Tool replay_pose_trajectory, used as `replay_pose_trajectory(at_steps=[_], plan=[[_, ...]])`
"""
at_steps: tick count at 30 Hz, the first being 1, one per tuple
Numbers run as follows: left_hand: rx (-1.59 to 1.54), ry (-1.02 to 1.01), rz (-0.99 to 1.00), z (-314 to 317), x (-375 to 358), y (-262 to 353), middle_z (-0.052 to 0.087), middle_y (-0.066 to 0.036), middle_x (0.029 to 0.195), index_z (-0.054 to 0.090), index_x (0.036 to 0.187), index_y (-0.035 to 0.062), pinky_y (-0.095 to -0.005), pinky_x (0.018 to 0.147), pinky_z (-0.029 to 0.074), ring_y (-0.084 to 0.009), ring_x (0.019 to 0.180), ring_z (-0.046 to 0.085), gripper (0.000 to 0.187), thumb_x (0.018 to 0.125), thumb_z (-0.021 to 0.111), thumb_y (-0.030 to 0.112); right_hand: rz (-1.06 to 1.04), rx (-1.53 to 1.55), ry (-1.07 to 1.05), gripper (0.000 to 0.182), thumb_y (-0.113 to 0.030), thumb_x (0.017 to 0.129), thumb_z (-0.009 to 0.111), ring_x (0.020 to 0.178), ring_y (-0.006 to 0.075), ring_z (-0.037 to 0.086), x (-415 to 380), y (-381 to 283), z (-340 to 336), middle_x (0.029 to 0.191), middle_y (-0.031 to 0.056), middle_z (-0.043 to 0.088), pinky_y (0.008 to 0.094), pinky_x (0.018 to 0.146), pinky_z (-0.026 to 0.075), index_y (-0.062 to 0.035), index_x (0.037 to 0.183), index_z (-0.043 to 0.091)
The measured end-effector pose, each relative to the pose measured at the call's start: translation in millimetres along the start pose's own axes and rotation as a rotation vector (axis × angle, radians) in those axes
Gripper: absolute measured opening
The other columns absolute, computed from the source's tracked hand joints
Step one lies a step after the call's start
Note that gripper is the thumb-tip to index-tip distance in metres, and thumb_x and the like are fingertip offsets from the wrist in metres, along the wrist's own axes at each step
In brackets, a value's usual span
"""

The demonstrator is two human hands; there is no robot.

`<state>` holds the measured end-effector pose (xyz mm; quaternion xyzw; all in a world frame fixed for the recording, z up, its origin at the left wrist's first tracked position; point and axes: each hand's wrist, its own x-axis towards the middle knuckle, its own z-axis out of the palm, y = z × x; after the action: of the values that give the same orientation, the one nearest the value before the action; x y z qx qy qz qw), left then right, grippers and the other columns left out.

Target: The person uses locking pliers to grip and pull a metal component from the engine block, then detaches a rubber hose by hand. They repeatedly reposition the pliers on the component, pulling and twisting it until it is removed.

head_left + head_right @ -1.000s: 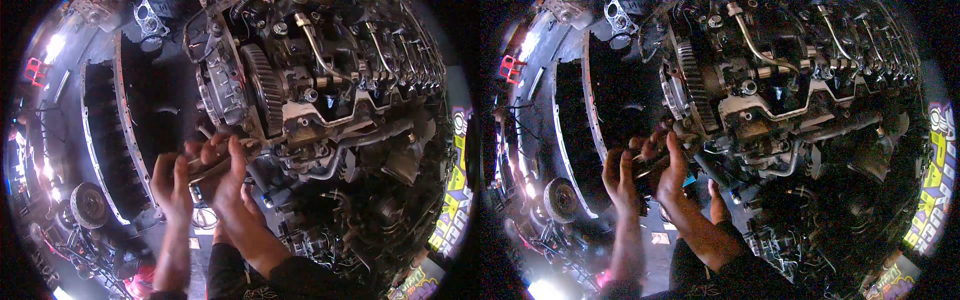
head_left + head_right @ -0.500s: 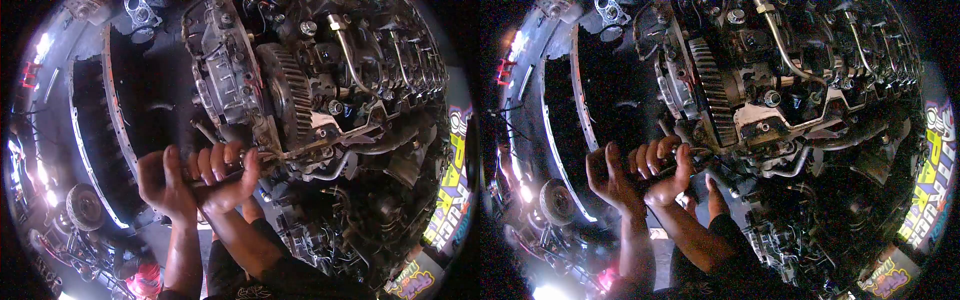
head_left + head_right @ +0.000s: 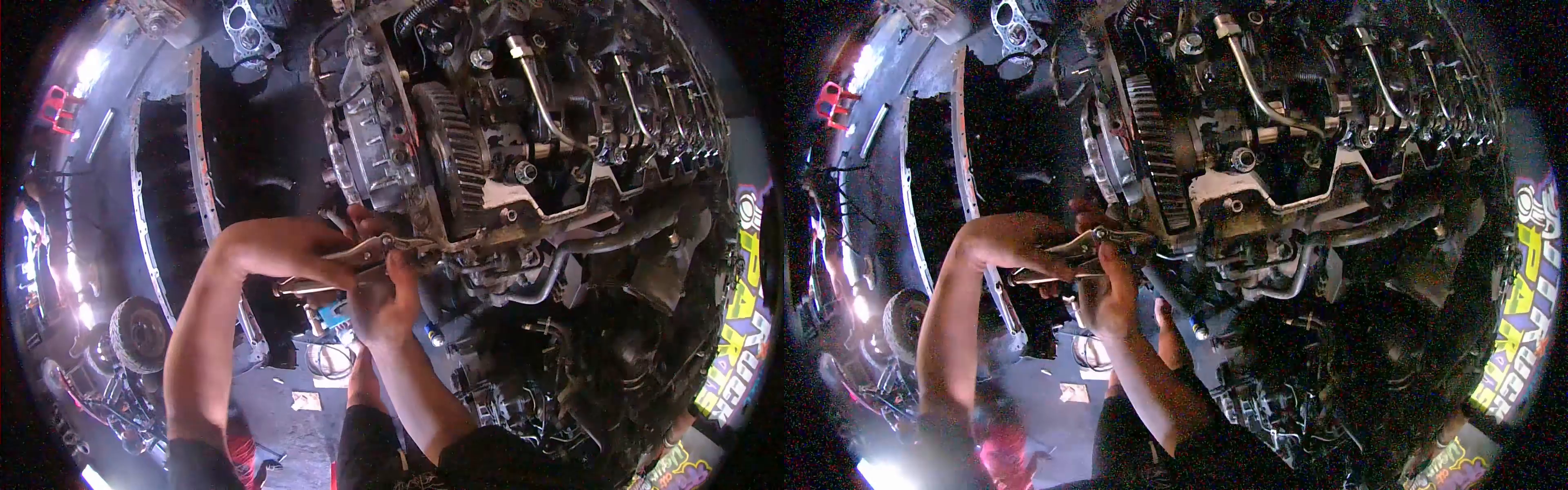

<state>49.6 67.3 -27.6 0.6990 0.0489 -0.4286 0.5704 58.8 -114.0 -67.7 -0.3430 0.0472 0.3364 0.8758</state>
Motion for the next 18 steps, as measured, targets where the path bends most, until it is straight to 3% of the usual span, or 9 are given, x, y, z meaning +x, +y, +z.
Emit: replay_pose_trajectory(at_steps=[4, 6, 7, 10, 14, 17, 18], plan=[[-0.112, -0.138, -0.076, 0, 14, 11, 0.068, -0.011, 0.090, 0.066, 0.106, 0.0010, -0.0317, 0.077, 0.050, -0.0197, 0.084, 0.064, 0.051, 0.091, 0.062, 0.050, 0.034, 0.325, -0.115, 0.032, -0.036, 0.098, 0.048, 0.109, 0.0287, 0.059, 15, 7, -1, 0.105, 0.0113, 0.061, 0.0422, 0.095, 0.046, -0.0068, 0.108, 0.054], [0.010, 0.138, 0.089, 19, 7, 6, 0.065, -0.015, 0.101, 0.067, 0.109, 0.0001, -0.0346, 0.085, 0.048, -0.0239, 0.092, 0.062, 0.057, 0.091, 0.061, 0.053, 0.021, 0.266, -0.096, 0.031, -0.038, 0.098, 0.049, 0.103, 0.0278, 0.059, 16, 10, -1, 0.091, 0.0096, 0.058, 0.0402, 0.091, 0.047, -0.0073, 0.098, 0.053], [0.002, 0.199, 0.066, 28, 3, 7, 0.064, -0.016, 0.105, 0.067, 0.108, -0.0002, -0.0351, 0.087, 0.047, -0.0245, 0.093, 0.062, 0.058, 0.091, 0.060, 0.054, 0.017, 0.235, -0.078, 0.032, -0.039, 0.098, 0.050, 0.100, 0.0274, 0.060, 12, 9, 0, 0.084, 0.0088, 0.057, 0.0393, 0.089, 0.047, -0.0075, 0.092, 0.052], [-0.118, 0.239, 0.047, 41, 9, 0, 0.058, -0.018, 0.119, 0.067, 0.109, -0.0008, -0.0346, 0.092, 0.044, -0.0257, 0.102, 0.058, 0.057, 0.090, 0.062, 0.053, 0.031, 0.162, -0.036, 0.033, -0.039, 0.098, 0.052, 0.091, 0.0258, 0.060, 7, 5, -1, 0.076, 0.0077, 0.055, 0.0379, 0.086, 0.047, -0.0078, 0.086, 0.051], [-0.254, 0.504, 0.288, 84, 16, -11, 0.057, -0.017, 0.121, 0.066, 0.111, 0.0003, -0.0344, 0.100, 0.039, -0.0258, 0.115, 0.050, 0.043, 0.092, 0.066, 0.038, 0.071, -0.042, -0.005, 0.034, -0.037, 0.097, 0.055, 0.083, 0.0231, 0.060, -3, -9, -9, 0.073, 0.0068, 0.053, 0.0364, 0.084, 0.047, -0.0062, 0.085, 0.053], [-0.584, 0.418, 0.147, 118, 32, -31, 0.057, -0.014, 0.118, 0.062, 0.117, 0.0009, -0.0343, 0.092, 0.045, -0.0181, 0.102, 0.055, 0.041, 0.095, 0.063, 0.036, 0.173, -0.178, -0.023, 0.033, -0.036, 0.097, 0.055, 0.080, 0.0222, 0.060, -9, -23, -20, 0.072, 0.0061, 0.054, 0.0360, 0.083, 0.047, -0.0053, 0.083, 0.054], [-0.581, 0.483, 0.326, 134, 49, -48, 0.060, -0.011, 0.108, 0.061, 0.115, -0.0013, -0.0325, 0.086, 0.047, -0.0148, 0.097, 0.055, 0.041, 0.097, 0.061, 0.036, 0.211, -0.215, -0.041, 0.033, -0.036, 0.097, 0.055, 0.080, 0.0221, 0.060, -11, -29, -24, 0.072, 0.0060, 0.055, 0.0360, 0.083, 0.047, -0.0053, 0.083, 0.054]])
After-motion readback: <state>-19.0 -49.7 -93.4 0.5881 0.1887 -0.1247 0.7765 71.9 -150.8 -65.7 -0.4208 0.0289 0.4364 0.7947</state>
